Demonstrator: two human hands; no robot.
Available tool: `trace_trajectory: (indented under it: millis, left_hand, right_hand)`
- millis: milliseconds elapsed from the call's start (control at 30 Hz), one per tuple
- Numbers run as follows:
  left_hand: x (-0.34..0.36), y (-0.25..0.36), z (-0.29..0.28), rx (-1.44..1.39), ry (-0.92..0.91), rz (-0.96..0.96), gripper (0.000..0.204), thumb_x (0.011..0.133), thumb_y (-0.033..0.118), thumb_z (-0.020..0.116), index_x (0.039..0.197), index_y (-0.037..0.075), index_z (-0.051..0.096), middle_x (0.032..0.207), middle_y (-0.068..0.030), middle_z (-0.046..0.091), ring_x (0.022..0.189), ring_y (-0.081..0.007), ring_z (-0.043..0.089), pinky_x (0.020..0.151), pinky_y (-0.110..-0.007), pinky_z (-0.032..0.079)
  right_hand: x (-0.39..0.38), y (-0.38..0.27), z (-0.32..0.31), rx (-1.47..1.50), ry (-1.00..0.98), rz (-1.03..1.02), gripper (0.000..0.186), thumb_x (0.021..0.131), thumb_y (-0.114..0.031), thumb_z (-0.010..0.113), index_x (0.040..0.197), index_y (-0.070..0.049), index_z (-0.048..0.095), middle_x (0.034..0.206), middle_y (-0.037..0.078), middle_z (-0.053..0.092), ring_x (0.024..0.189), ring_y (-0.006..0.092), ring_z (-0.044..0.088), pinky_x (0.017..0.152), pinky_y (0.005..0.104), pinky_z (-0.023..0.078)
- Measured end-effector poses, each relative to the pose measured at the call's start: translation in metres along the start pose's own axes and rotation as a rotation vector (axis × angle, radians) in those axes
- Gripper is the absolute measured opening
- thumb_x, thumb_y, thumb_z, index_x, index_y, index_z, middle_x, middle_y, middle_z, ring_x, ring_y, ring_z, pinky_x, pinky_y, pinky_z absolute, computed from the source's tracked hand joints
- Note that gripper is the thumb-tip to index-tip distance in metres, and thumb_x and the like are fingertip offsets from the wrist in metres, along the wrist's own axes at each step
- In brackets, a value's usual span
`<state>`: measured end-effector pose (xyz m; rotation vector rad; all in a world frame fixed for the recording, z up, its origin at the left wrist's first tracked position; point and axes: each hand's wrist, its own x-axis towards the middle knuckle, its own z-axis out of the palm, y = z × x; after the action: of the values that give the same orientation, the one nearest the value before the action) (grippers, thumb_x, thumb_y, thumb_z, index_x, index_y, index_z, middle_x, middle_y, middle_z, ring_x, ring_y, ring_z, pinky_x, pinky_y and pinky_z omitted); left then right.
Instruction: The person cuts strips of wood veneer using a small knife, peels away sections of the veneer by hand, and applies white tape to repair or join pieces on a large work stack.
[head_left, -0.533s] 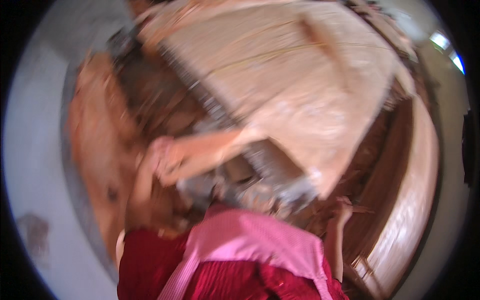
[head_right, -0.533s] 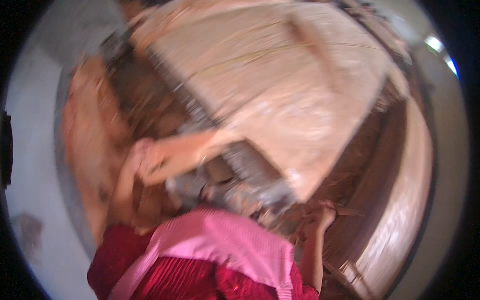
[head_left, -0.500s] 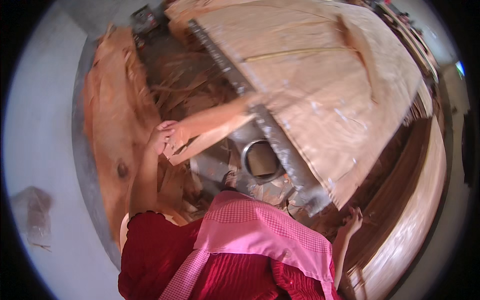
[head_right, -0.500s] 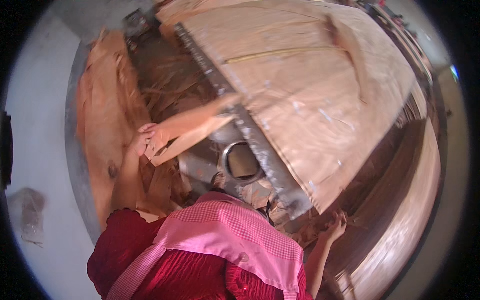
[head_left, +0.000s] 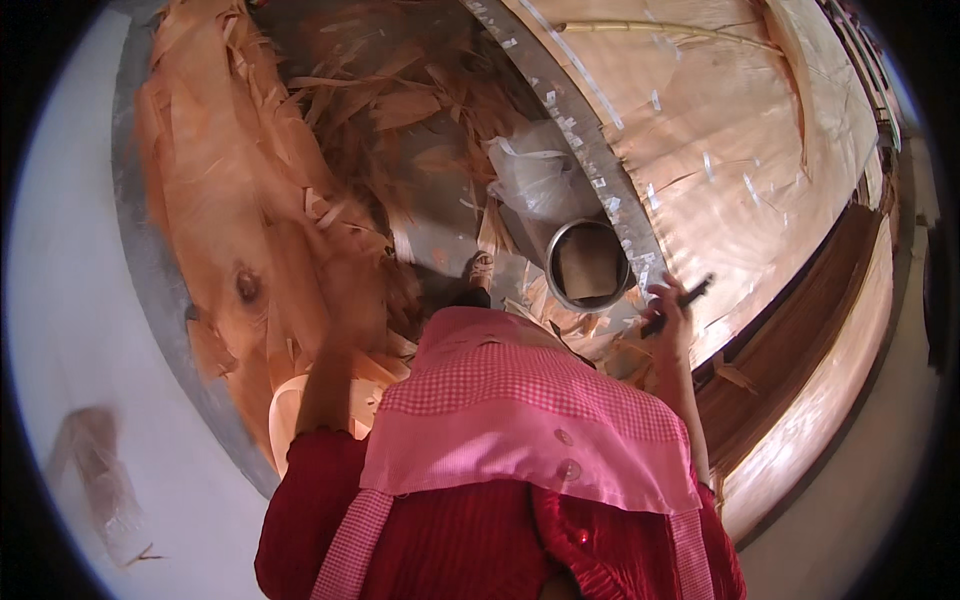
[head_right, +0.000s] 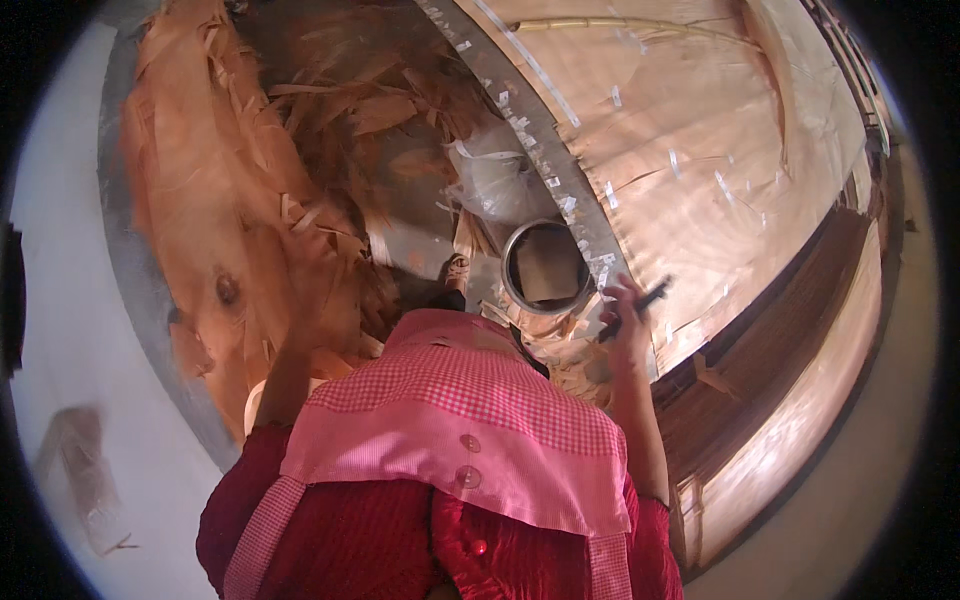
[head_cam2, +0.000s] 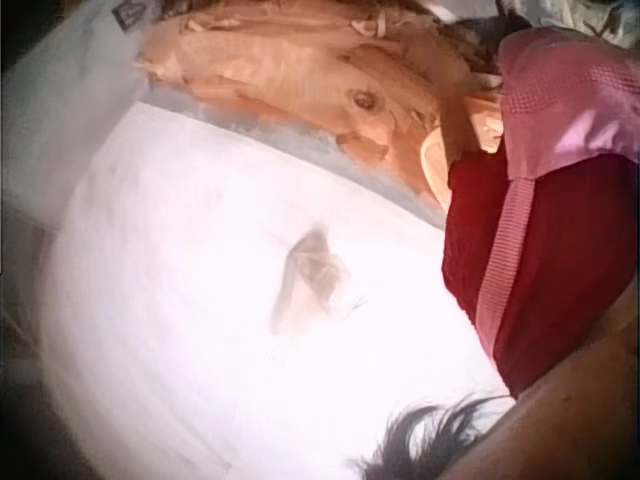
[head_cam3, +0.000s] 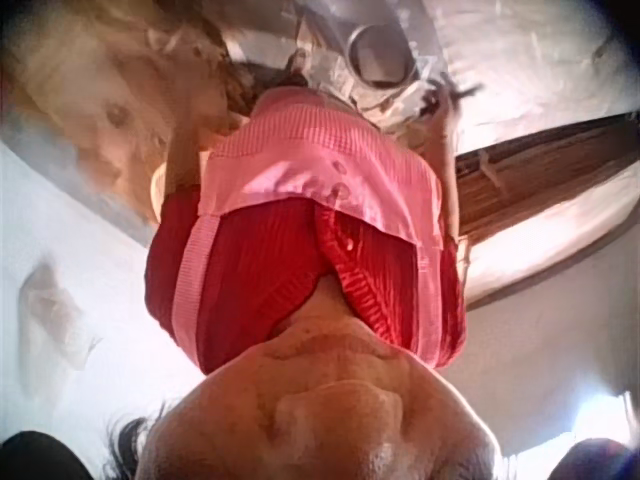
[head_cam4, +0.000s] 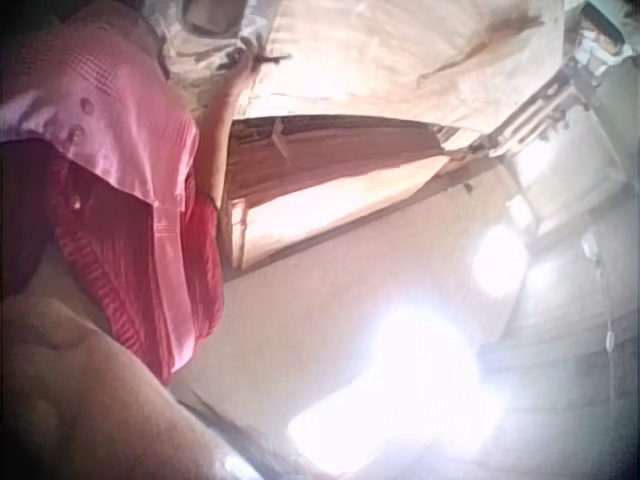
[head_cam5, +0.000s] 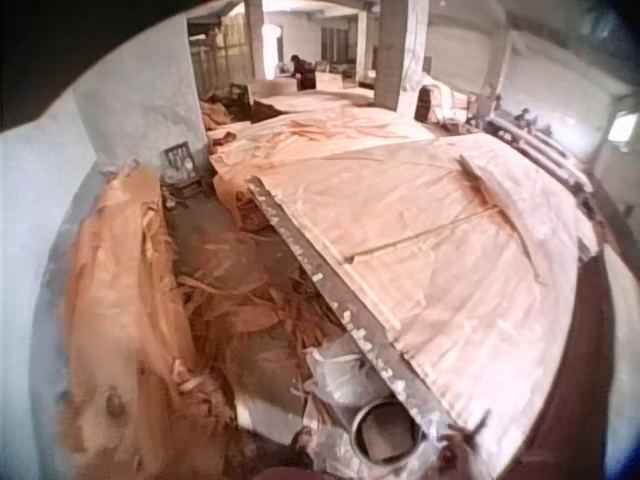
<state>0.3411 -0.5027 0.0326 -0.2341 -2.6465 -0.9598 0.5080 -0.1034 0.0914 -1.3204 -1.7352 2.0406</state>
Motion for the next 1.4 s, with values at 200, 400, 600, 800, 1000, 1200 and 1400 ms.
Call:
trace_trajectory:
  millis: [200,400,600,800,1000,1200,1400]
  left_hand:
    - [0.097,0.078,0.165,0.251,-0.223,0.645,0.033,0.079,0.014,0.047,0.11,0.006,0.054,0.101,-0.0163,0.059,0.116,-0.03,0.041,0.097,-0.055,0.026]
    - [0.014,0.108,0.147,-0.314,-0.707,0.558,0.012,0.078,0.017,0.05,0.073,0.006,0.055,0.062,-0.0148,0.057,0.054,-0.0314,0.056,0.045,-0.041,0.042]
    - [-0.056,0.155,0.087,-0.405,-1.073,0.229,0.022,0.079,0.025,0.057,0.09,0.006,0.06,0.065,-0.017,0.06,0.059,-0.0316,0.06,0.054,-0.04,0.048]
    - [-0.027,0.21,0.129,-0.21,-0.797,1.085,0.033,0.07,0.018,0.063,0.103,0.015,0.056,0.104,-0.0068,0.057,0.108,-0.0233,0.049,0.1,-0.049,0.026]
    - [-0.029,0.196,0.149,-0.3,-1.14,1.018,0.01,0.076,0.018,0.058,0.081,0.011,0.064,0.072,-0.0089,0.062,0.072,-0.0269,0.058,0.074,-0.036,0.041]
    - [-0.042,0.222,0.131,0.064,-1.506,1.071,0.026,0.082,0.031,0.054,0.079,0.008,0.063,0.069,-0.0133,0.061,0.07,-0.0324,0.06,0.062,-0.041,0.045]
    - [-0.032,0.187,0.152,-0.375,-1.677,0.283,0.023,0.083,0.027,0.055,0.08,0.006,0.064,0.063,-0.0079,0.061,0.051,-0.0125,0.054,0.045,-0.029,0.043]
  right_hand:
    - [0.004,0.004,0.062,-0.114,-0.275,0.199,0.027,0.088,-0.014,0.046,0.112,-0.003,0.052,0.063,0.004,0.055,0.045,0.0044,0.037,0.041,0.0186,0.025]
    - [0.024,0.031,0.087,-0.201,-0.321,0.258,0.043,0.09,-0.02,0.046,0.125,0.003,0.037,0.106,0.014,0.058,0.079,0.0222,0.062,0.065,0.0292,0.05]
    - [0.001,0.025,0.053,-0.287,-0.445,0.165,0.031,0.087,-0.022,0.052,0.107,0.001,0.054,0.073,0.002,0.058,0.054,0.0081,0.05,0.05,0.022,0.042]
    - [-0.079,0.017,-0.037,-0.415,-0.488,0.147,0.024,0.088,-0.018,0.052,0.106,-0.003,0.057,0.068,-0.002,0.056,0.057,0.0055,0.047,0.051,0.0199,0.038]
    - [-0.095,0.055,-0.141,-1.21,-0.113,0.201,0.029,0.084,-0.003,0.049,0.111,-0.004,0.056,0.094,0.011,0.064,0.086,0.0269,0.061,0.074,0.0352,0.048]
    - [-0.06,0.059,-0.025,-0.753,-0.299,-0.623,0.05,0.078,-0.005,0.059,0.125,-0.007,0.042,0.131,0.014,0.038,0.126,0.0306,0.03,0.099,0.036,0.033]
    - [-0.024,0.093,0.002,-0.551,-0.331,-0.082,0.027,0.082,-0.026,0.059,0.096,-0.003,0.059,0.068,0.012,0.063,0.066,0.024,0.062,0.063,0.0349,0.047]
